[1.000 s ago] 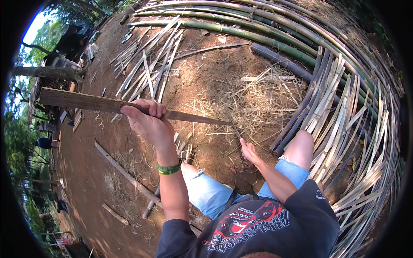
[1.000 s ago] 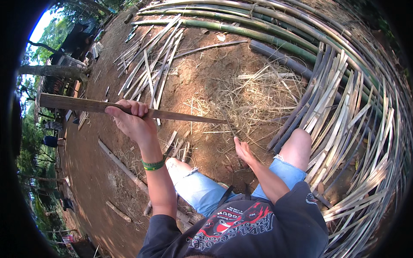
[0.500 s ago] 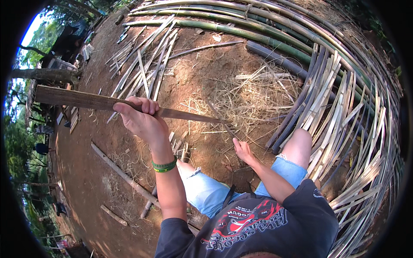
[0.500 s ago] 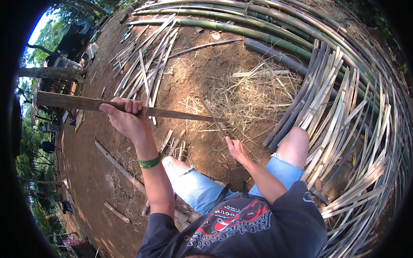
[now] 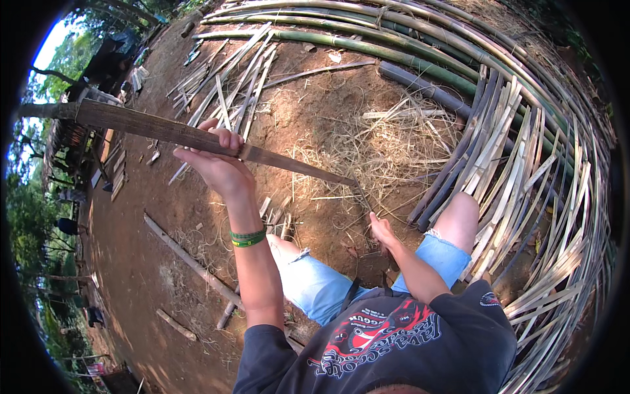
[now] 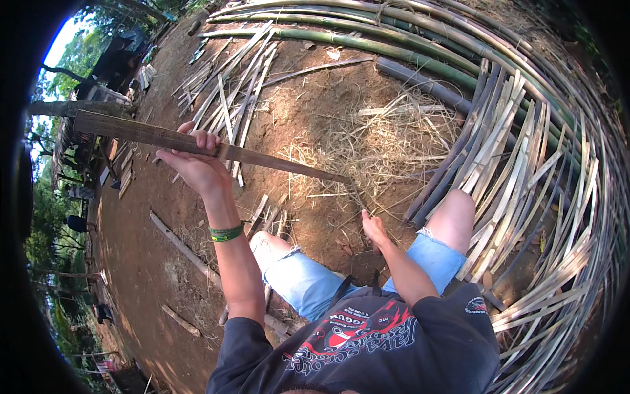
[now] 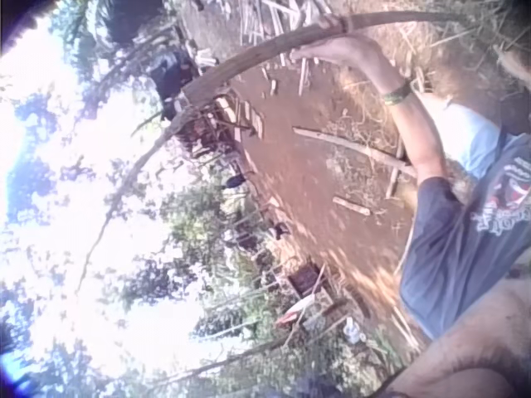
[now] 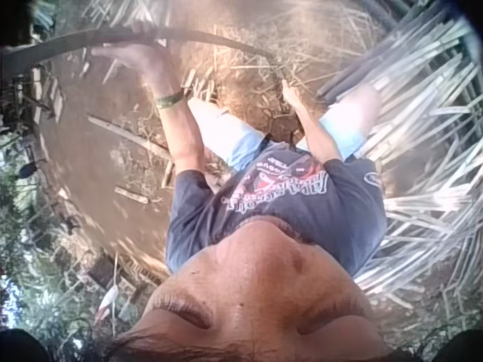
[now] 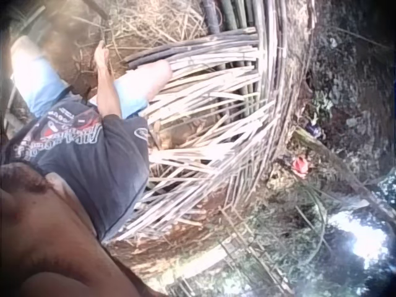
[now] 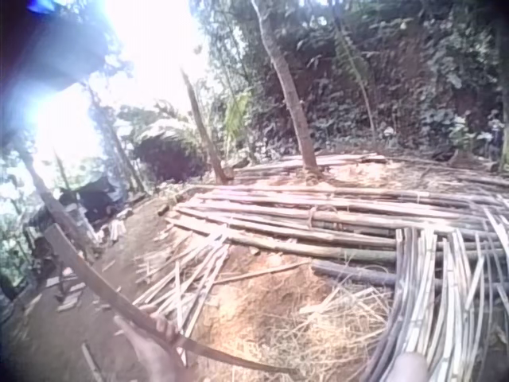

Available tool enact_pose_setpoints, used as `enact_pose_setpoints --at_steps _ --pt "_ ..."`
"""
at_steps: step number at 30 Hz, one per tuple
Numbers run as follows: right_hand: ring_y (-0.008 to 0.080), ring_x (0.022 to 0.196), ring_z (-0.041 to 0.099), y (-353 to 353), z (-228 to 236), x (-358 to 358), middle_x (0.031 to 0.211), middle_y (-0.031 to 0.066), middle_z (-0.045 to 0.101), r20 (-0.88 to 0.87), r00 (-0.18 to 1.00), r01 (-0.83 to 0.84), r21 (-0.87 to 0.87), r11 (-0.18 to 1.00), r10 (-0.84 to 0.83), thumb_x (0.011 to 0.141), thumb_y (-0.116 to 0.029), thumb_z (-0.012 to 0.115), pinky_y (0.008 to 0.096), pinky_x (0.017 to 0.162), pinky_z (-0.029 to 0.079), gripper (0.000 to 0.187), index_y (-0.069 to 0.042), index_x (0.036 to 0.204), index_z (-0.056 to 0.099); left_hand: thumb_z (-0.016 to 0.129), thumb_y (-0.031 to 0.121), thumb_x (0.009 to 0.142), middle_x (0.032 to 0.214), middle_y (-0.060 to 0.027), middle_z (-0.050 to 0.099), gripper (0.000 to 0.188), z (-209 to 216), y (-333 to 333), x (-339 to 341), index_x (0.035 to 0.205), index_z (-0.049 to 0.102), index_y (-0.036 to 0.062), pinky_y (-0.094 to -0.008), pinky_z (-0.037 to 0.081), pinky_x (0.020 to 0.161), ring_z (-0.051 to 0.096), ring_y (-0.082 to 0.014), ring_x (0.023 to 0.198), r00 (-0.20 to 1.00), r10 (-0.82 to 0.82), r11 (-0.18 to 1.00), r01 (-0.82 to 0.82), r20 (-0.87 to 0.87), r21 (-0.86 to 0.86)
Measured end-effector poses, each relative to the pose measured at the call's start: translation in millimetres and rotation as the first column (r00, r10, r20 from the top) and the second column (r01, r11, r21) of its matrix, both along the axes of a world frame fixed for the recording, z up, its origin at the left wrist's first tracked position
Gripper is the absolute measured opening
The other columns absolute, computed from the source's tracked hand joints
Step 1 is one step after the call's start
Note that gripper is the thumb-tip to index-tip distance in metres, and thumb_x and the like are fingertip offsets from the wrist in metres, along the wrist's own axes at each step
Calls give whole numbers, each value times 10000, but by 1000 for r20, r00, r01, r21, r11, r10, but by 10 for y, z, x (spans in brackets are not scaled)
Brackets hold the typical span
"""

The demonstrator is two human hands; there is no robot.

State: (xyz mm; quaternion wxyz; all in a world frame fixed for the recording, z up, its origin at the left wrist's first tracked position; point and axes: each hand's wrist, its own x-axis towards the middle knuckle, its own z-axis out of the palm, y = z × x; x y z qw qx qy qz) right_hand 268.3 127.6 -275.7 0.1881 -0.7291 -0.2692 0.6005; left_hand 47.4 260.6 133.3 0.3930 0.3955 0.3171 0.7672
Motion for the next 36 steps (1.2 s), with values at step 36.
enact_pose_setpoints --at_steps 36 --pt "271 482 478 134 1975 -714 511 121 458 -171 964 -16 724 690 202 1028 -390 407 423 512 362 540 2 670 509 444 394 1039 631 5 395 328 -146 -38 301 929 430 85 -228 355 471 382 -73 537 970 215 950 -179 -116 257"
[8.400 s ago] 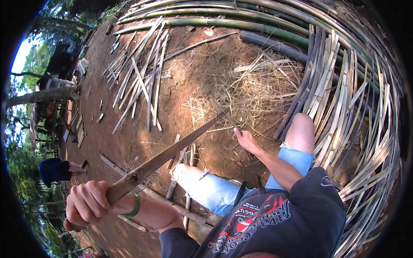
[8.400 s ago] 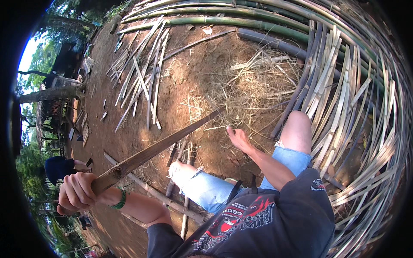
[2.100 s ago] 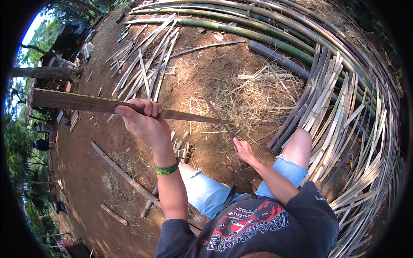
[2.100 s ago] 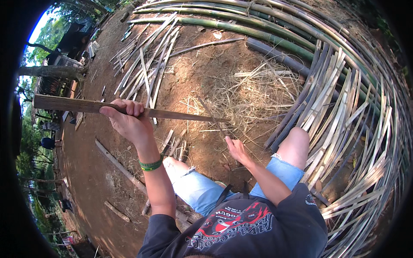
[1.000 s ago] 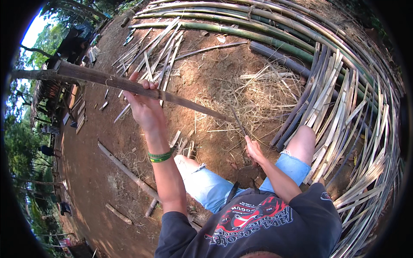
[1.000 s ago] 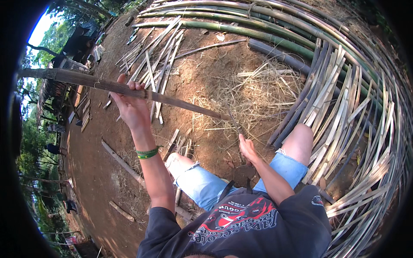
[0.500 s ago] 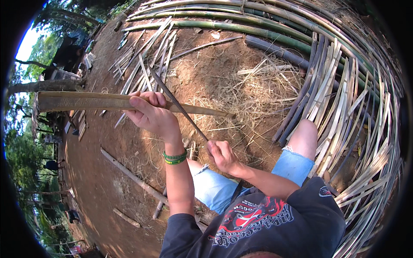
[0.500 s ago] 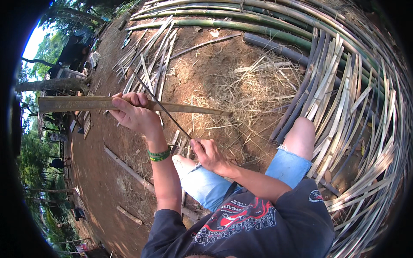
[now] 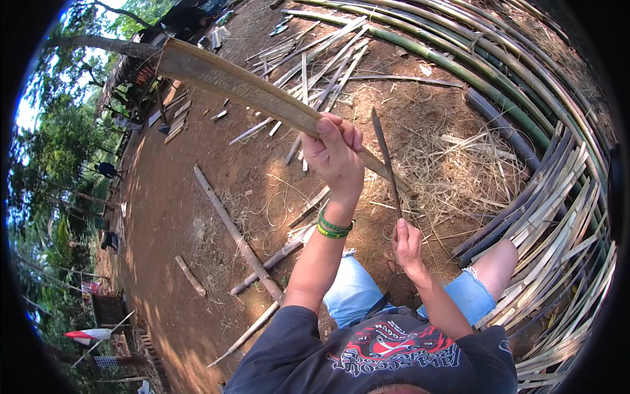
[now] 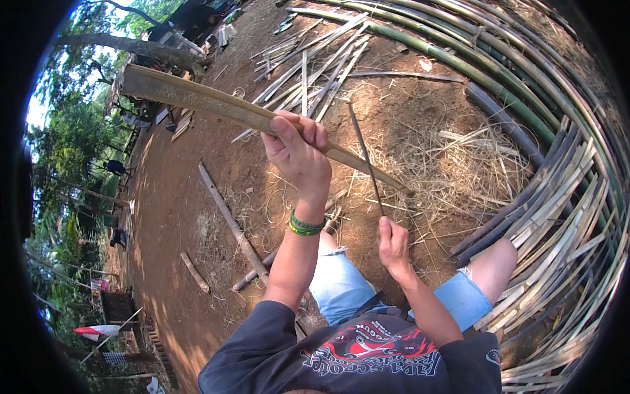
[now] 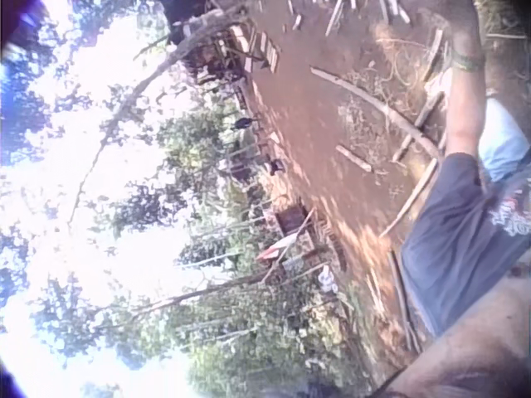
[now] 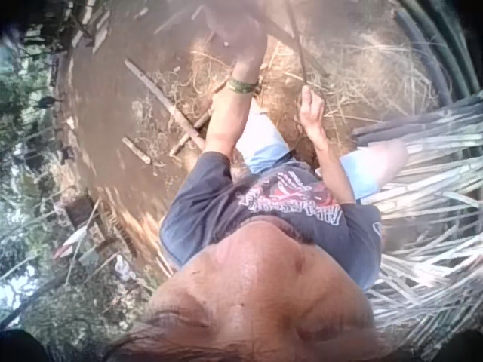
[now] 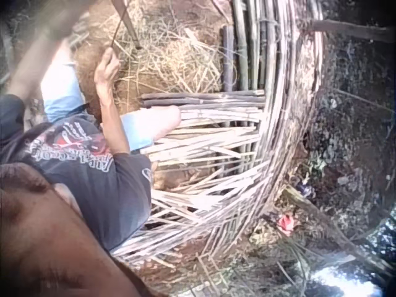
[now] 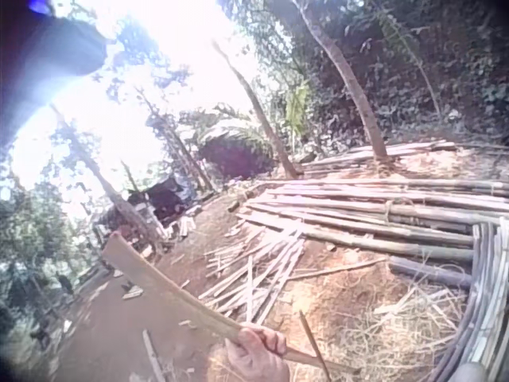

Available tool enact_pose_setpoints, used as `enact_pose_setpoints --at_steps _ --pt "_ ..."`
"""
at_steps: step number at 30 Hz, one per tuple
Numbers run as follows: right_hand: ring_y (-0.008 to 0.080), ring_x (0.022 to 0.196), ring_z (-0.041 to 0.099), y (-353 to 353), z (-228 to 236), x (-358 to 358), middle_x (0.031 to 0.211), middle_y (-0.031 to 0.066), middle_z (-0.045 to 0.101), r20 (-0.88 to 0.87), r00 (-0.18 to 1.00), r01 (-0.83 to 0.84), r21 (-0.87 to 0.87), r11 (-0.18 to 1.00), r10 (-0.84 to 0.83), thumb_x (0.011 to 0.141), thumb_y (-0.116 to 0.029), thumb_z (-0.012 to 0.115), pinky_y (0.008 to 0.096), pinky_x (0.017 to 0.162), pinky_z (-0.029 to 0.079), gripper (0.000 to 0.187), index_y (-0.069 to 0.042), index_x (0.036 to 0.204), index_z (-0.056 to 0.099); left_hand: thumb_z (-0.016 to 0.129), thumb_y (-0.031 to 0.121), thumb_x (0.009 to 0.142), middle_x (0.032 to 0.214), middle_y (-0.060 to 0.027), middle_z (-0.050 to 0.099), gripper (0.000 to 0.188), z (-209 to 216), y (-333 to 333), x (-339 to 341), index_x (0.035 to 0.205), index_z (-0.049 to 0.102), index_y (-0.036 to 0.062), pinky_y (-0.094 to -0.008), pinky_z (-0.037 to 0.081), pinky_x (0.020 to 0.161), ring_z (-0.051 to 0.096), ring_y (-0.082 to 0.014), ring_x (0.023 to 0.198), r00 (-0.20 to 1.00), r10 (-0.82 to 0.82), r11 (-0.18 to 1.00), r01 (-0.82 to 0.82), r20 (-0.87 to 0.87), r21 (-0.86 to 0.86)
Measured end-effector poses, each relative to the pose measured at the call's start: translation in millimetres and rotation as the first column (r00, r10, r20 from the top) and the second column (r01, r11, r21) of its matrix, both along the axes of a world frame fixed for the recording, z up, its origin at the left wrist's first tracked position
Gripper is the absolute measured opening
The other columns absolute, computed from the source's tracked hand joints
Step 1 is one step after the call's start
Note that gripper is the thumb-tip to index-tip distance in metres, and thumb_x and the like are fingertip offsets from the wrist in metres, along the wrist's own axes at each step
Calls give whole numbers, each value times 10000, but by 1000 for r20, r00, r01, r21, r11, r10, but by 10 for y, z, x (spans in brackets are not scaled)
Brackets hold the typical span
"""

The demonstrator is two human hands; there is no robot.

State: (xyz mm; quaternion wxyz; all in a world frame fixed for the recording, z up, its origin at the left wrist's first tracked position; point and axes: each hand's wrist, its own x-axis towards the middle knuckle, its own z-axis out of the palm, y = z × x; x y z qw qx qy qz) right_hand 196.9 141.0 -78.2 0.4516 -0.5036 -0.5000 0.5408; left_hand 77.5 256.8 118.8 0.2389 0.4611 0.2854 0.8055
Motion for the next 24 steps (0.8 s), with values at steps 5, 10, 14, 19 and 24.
enact_pose_setpoints --at_steps 5,10,14,19,24 --pt "167 464 410 19 -1462 357 478 63 412 194 979 123 -356 926 -56 1032 -504 358 389 480 336 674 0 597 467 479 364 1033 662 6 405 321 5 -6 5 924 451 63 -232 362 477 385 -69 547 998 -50 999 50 40 13" --pt "109 419 390 -25 -418 137 480 15 386 -21 999 36 -292 956 -44 1041 -464 367 311 413 296 615 -47 594 435 498 346 1029 669 11 401 307 -72 16 0 933 459 57 -232 358 474 386 -67 552 997 -48 998 47 64 30" --pt "130 423 356 -65 -893 46 489 29 386 -17 999 33 -164 986 -36 1040 -477 367 334 427 285 621 -42 601 429 498 339 1029 691 8 410 303 -51 3 -44 933 452 56 -230 355 471 390 -67 556 998 -26 999 24 49 28" --pt "137 428 385 75 -2212 482 477 18 360 273 956 216 -396 893 -110 1008 -580 363 337 424 312 661 -47 624 434 493 336 1031 681 7 407 302 23 107 50 929 443 57 -233 357 466 390 -69 550 996 -72 997 70 51 41" --pt "111 377 380 29 -1316 236 455 -13 348 29 998 59 -307 950 -52 1003 -600 357 277 368 284 641 -98 610 412 490 342 1032 653 12 391 309 -69 34 -77 923 440 57 -235 357 465 388 -67 551 999 -17 999 16 45 30"
